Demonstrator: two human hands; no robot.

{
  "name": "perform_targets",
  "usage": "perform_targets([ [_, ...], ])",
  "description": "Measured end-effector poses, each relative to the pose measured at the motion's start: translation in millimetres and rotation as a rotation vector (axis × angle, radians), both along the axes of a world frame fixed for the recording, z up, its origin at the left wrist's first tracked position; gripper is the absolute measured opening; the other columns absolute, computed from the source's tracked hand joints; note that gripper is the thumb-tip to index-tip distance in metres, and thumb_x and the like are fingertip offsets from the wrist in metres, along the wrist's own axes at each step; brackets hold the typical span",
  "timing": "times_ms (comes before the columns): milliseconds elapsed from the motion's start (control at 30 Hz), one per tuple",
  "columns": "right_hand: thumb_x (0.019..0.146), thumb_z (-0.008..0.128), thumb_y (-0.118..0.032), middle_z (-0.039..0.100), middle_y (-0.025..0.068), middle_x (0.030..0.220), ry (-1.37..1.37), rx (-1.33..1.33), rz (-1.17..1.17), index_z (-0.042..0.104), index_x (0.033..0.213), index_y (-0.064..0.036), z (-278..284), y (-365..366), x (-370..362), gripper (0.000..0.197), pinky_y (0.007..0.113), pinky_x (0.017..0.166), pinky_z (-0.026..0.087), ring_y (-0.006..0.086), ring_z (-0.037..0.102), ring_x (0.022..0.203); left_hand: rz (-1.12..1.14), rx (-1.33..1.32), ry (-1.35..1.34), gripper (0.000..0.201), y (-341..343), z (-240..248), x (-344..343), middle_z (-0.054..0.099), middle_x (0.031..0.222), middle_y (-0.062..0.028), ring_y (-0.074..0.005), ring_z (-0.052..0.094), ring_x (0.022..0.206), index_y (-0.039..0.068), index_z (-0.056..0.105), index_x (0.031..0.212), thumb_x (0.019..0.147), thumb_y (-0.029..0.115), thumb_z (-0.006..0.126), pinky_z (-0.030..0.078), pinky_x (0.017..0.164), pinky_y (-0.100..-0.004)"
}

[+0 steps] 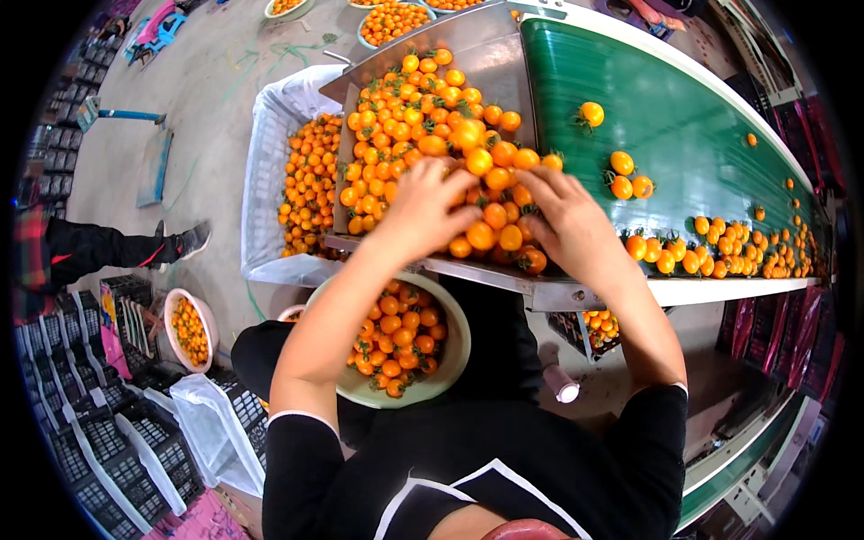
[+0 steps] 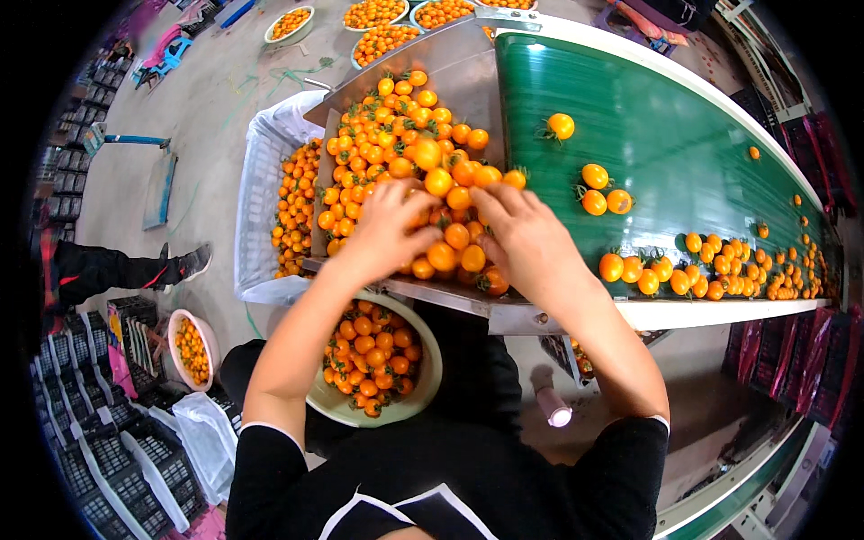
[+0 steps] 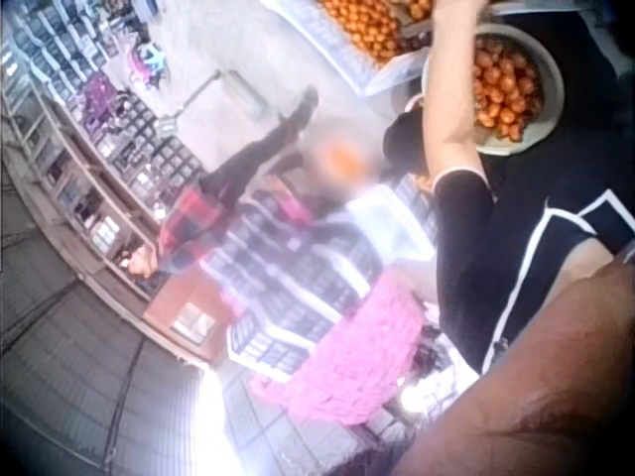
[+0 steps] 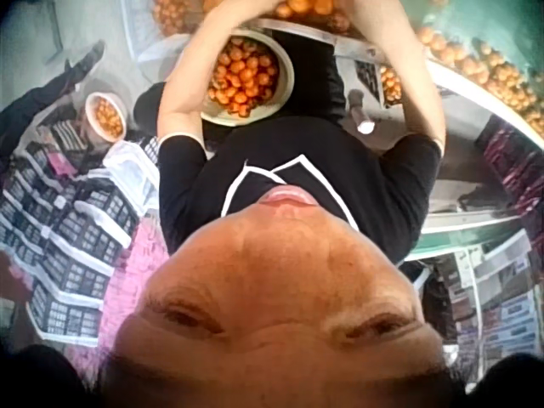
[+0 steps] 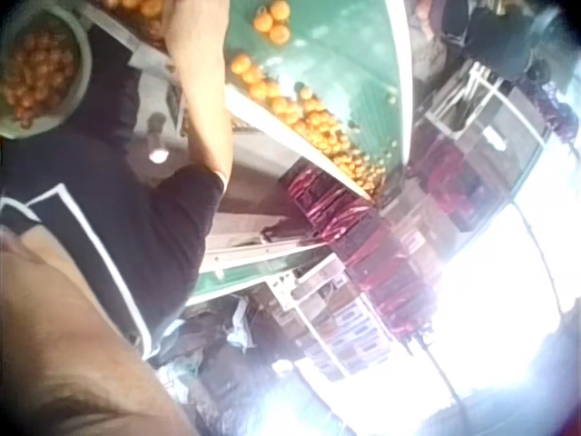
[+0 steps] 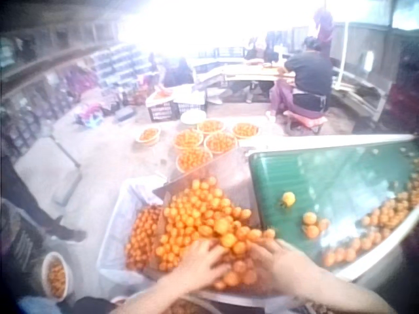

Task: The person sorts small orange tomatoes by hand, picking them from a conveyor belt and placing them into a pink bowl, and then pours the sorted tomatoes into other containers.

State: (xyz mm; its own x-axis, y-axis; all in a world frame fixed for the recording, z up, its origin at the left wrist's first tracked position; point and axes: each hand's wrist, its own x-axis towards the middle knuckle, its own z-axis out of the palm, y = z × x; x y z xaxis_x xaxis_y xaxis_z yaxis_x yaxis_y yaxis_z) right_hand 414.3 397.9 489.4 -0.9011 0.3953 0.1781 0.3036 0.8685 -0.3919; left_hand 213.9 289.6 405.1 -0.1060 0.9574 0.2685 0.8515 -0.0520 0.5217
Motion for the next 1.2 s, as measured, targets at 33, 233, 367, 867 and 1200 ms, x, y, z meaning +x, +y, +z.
perform_targets([
  [33,0.081,0.065,-0.004,0.057,0.0170,0.118,0.011,-0.024,-0.015,0.054,0.123,0.0009,8.0,-1.0,0.6,0.044,0.041,0.093,0.046,0.0356,0.056,0.108,0.030,-0.056,0.031,0.039,4.2,-9.4,-21.6,0.056,0.122,-0.0171,-0.0366,0.050,0.116,0.014,0.063,0.116,0.083,0.035,0.068,0.040,0.098,-0.0488],
  [233,0.078,0.066,0.001,0.061,0.0164,0.115,0.036,-0.104,-0.169,0.061,0.111,-0.0005,22.9,-21.7,60.7,0.033,0.041,0.091,0.047,0.0346,0.058,0.106,0.295,0.037,0.095,0.035,-5.7,-26.4,-65.3,0.058,0.123,-0.0160,-0.0352,0.049,0.119,0.006,0.063,0.115,0.089,0.029,0.062,0.040,0.097,-0.0494],
  [367,0.075,0.063,0.004,0.062,0.0155,0.112,0.160,0.000,-0.359,0.064,0.104,-0.0008,-9.8,-38.4,88.5,0.029,0.043,0.091,0.046,0.0364,0.057,0.106,-0.050,0.152,-0.179,0.027,-8.3,12.2,-5.9,0.061,0.115,-0.0144,-0.0356,0.054,0.112,0.008,0.066,0.105,0.079,0.016,0.069,0.040,0.099,-0.0440],
  [867,0.071,0.063,0.002,0.063,0.0128,0.107,0.228,0.176,-0.279,0.064,0.094,-0.0027,-8.0,-34.6,81.0,0.024,0.048,0.095,0.045,0.0352,0.058,0.105,0.076,0.021,0.079,0.037,25.3,-0.7,-20.7,0.060,0.119,-0.0074,-0.0306,0.047,0.120,0.007,0.061,0.113,0.078,0.016,0.068,0.033,0.102,-0.0473],
  [1200,0.071,0.062,0.002,0.063,0.0117,0.108,0.257,0.199,-0.281,0.064,0.097,-0.0042,-7.0,-36.3,82.5,0.027,0.048,0.096,0.044,0.0346,0.059,0.104,0.149,-0.325,0.261,0.043,57.6,21.8,-9.6,0.055,0.113,-0.0145,-0.0334,0.044,0.116,0.016,0.063,0.117,0.076,0.024,0.073,0.035,0.099,-0.0461],
])
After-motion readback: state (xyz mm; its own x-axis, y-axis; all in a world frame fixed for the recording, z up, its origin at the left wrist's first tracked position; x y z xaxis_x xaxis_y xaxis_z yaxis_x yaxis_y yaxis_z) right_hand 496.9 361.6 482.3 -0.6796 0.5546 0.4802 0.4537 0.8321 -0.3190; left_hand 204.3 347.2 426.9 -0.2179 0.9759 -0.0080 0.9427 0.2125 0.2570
